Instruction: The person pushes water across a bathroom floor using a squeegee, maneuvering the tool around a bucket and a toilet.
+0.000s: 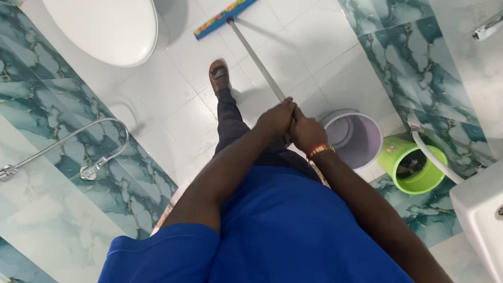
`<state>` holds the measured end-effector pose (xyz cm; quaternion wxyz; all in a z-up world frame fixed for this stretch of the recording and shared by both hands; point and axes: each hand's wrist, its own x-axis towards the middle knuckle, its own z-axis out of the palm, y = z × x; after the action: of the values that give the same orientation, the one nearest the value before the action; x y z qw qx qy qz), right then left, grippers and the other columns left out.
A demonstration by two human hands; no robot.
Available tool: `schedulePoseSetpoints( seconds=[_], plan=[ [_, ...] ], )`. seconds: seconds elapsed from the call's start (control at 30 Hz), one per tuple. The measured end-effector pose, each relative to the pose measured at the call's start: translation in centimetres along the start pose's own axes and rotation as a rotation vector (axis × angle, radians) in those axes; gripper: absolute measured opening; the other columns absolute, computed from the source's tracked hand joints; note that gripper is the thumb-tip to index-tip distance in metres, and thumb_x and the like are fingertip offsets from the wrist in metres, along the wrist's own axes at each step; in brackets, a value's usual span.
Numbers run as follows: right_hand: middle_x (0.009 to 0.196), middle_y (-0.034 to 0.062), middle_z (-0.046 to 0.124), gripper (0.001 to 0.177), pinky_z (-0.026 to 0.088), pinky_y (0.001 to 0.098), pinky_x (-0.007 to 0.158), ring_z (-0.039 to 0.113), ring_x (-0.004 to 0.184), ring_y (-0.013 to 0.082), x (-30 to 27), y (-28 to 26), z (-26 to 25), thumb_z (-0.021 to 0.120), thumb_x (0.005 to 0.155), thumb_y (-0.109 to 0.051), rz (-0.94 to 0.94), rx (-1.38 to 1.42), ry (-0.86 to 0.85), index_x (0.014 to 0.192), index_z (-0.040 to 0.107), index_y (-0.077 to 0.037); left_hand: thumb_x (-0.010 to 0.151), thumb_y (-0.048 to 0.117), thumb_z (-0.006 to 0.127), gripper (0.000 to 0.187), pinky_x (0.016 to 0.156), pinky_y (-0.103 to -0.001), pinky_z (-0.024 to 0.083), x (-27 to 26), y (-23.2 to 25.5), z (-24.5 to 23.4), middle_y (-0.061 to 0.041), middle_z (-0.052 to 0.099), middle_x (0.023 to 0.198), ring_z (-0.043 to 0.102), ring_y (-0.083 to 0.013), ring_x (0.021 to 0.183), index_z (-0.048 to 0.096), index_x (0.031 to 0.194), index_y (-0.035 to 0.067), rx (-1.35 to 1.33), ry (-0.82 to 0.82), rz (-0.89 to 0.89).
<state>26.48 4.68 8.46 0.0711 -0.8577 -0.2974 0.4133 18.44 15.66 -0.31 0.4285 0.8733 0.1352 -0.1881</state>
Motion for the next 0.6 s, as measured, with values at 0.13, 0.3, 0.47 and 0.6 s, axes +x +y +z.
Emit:
schedulePoseSetpoints(
  seconds=[0.13,0.3,0.47,0.6],
  plan=[
    [0.090,0.0261,0.075,0.049,0.055,0.0604,0.083,0.071,0.086,0.0493,5.4,-7.0,-2.0,0.041,0.103,-0.035,0.064,0.016,-0.040,0.147,0.047,-0.012,0.092,0.019,0.062,0.048,0.104,-0.046,0.050,2.0,-5.1,-6.5,-0.017,0.041,0.160,0.060,-0.0357,0.129,0.053,0.138,0.007,-0.054,-0.005,-0.069],
    [0.096,0.0299,0.072,0.055,0.058,0.0579,0.079,0.073,0.088,0.0490,13.3,-16.8,-3.7,0.039,0.106,-0.038,0.112,-0.047,-0.078,0.155,0.037,-0.012,0.091,0.016,0.062,0.049,0.105,-0.046,0.050,3.3,-12.1,-17.9,-0.011,0.036,0.165,0.062,-0.0343,0.126,0.053,0.139,0.012,-0.122,-0.070,-0.103],
    [0.100,0.0298,0.071,0.051,0.056,0.0584,0.082,0.070,0.094,0.0512,21.3,-24.5,-5.3,0.043,0.105,-0.038,0.080,-0.027,0.027,0.150,0.042,-0.014,0.095,0.017,0.065,0.057,0.105,-0.042,0.050,6.0,-18.3,-27.1,-0.009,0.051,0.152,0.064,-0.0298,0.128,0.047,0.149,0.013,-0.087,0.002,-0.128],
    [0.099,0.0279,0.072,0.043,0.056,0.0569,0.084,0.070,0.095,0.0493,24.6,-27.8,-7.0,0.047,0.104,-0.034,0.053,0.033,0.061,0.139,0.052,-0.011,0.087,0.010,0.071,0.056,0.101,-0.040,0.051,7.7,-20.4,-31.2,-0.009,0.059,0.143,0.064,-0.0312,0.123,0.054,0.141,0.013,-0.049,0.132,-0.075]
  ],
)
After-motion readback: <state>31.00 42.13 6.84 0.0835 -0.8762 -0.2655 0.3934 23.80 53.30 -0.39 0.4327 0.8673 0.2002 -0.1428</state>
